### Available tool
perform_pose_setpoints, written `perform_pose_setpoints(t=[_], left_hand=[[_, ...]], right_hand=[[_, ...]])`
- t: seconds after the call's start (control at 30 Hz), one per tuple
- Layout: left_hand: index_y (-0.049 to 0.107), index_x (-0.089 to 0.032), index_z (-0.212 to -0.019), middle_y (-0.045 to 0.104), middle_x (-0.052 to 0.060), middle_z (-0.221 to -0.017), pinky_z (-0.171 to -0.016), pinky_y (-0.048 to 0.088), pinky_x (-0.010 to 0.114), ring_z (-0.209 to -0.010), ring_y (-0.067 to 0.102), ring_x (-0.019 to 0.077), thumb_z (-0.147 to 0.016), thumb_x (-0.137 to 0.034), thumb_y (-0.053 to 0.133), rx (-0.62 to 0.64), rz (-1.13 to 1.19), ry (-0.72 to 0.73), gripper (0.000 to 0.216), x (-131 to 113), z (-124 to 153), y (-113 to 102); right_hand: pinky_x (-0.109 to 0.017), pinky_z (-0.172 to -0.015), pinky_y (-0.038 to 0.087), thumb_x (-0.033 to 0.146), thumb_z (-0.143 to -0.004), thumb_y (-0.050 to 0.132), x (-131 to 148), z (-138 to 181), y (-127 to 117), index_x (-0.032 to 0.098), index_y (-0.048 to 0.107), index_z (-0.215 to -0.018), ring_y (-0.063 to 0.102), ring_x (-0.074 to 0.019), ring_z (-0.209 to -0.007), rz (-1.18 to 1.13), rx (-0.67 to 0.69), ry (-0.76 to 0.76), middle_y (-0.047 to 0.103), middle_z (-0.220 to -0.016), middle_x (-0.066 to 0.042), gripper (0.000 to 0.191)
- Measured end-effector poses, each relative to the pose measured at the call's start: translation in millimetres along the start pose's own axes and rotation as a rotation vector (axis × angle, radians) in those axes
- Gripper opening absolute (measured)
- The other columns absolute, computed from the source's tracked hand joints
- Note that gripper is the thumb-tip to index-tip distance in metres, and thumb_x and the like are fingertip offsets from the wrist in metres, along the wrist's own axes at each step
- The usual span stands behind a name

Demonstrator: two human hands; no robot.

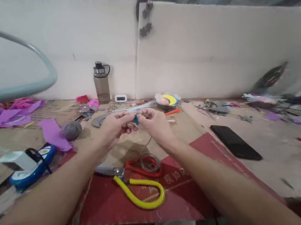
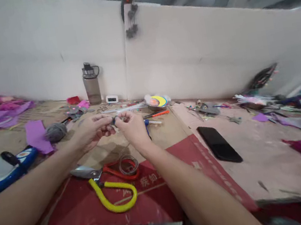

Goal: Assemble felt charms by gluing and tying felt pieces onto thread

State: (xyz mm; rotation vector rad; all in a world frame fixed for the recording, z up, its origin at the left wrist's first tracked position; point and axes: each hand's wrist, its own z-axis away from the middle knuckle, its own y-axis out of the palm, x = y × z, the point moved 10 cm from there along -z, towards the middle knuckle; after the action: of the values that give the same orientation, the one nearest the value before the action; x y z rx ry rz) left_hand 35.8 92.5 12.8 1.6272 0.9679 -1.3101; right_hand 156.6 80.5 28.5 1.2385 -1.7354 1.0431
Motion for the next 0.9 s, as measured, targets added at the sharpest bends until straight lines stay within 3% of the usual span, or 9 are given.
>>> perform_pose_setpoints(t=[0.17,0.47,0.67,0.9], left_hand=[[0.062,-0.011,-0.070,0.059,0.000,-0.050,-0.040,0.033,0.016,-0.042,0.051,0.0063,-0.068,-0.028,0.073,-0.107,-0.079,0.037,0.020,-2,-2,-8],[0.057,-0.014,-0.071,0.054,-0.002,-0.048,-0.036,0.025,0.015,-0.040,0.047,0.0061,-0.066,-0.027,0.071,-0.211,-0.109,0.087,0.020,-7,-3,-22],[0.058,-0.015,-0.074,0.053,-0.004,-0.046,-0.040,0.029,0.015,-0.040,0.046,0.0064,-0.066,-0.025,0.068,-0.265,-0.203,0.150,0.016,-9,-6,-34],[0.056,-0.015,-0.071,0.050,-0.004,-0.042,-0.038,0.024,0.015,-0.037,0.040,0.0054,-0.067,-0.025,0.063,-0.330,-0.161,0.160,0.013,-12,-8,-46]], right_hand=[[-0.024,-0.054,0.030,0.036,-0.073,0.059,-4,1,4,0.016,0.061,-0.078,0.038,-0.0086,-0.052,-0.017,0.029,-0.018,0.051,-0.059,0.004,0.021],[-0.024,-0.052,0.025,0.032,-0.074,0.064,5,6,2,0.018,0.063,-0.096,0.031,-0.0085,-0.053,0.090,0.042,-0.111,0.032,-0.058,0.009,0.026],[-0.025,-0.057,0.032,0.032,-0.081,0.058,10,9,2,0.017,0.063,-0.092,0.040,-0.0106,-0.057,0.163,0.024,-0.198,0.042,-0.060,0.006,0.020],[-0.027,-0.065,0.037,0.029,-0.084,0.053,8,9,2,0.017,0.064,-0.085,0.051,-0.0134,-0.066,0.172,0.032,-0.241,0.060,-0.073,0.000,0.016]])
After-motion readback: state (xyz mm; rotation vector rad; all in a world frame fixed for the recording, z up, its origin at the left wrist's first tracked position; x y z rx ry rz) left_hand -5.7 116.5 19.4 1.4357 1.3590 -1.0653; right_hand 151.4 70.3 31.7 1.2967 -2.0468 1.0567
